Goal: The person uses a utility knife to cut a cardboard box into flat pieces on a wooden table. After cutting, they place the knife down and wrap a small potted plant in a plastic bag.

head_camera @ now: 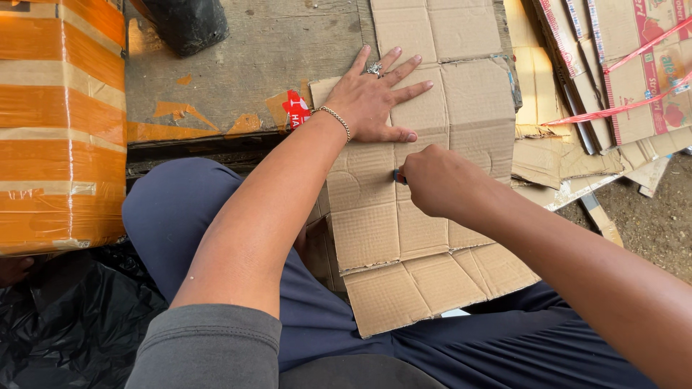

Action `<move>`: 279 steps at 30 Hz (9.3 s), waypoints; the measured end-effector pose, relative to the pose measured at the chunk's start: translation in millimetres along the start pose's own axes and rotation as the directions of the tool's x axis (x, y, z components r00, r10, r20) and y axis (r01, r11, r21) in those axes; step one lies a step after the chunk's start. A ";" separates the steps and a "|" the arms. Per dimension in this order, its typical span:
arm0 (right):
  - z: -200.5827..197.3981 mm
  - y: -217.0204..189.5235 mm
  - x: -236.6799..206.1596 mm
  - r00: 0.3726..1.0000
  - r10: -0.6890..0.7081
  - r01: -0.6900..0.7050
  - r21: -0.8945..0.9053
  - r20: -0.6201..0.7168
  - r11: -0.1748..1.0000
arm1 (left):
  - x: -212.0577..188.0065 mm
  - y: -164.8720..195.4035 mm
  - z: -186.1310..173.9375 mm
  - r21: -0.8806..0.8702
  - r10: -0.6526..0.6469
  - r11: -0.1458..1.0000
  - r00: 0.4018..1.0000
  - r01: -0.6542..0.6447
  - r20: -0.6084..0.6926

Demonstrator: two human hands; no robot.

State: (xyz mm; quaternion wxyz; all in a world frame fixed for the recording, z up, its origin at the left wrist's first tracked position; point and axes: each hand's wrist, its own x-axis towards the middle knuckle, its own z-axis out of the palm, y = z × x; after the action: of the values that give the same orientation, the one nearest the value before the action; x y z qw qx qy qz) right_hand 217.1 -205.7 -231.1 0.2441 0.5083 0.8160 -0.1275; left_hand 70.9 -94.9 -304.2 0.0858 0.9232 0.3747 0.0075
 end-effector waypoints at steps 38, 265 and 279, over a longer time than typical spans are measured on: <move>-41.6 -26.2 -100.4 0.961 0.107 -0.107 -0.014 0.254 0.994 | -2.6 2.8 9.9 -0.006 -0.034 0.999 0.999 0.034 -0.014; 22.5 -6.8 -62.5 0.983 0.174 -0.184 0.257 0.061 0.949 | 39.1 7.1 -7.1 -0.089 -0.070 0.994 0.996 0.066 -0.046; -8.7 -24.4 -116.6 0.961 0.199 -0.232 0.170 0.192 0.958 | 31.7 7.5 -4.5 -0.099 -0.094 0.991 0.994 0.089 -0.047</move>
State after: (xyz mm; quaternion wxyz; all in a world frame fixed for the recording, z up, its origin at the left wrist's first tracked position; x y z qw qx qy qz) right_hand 235.5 -302.3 -163.2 0.2766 0.6024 0.7153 -0.2212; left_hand 98.6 -77.6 -300.1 0.1207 0.8992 0.4180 0.0456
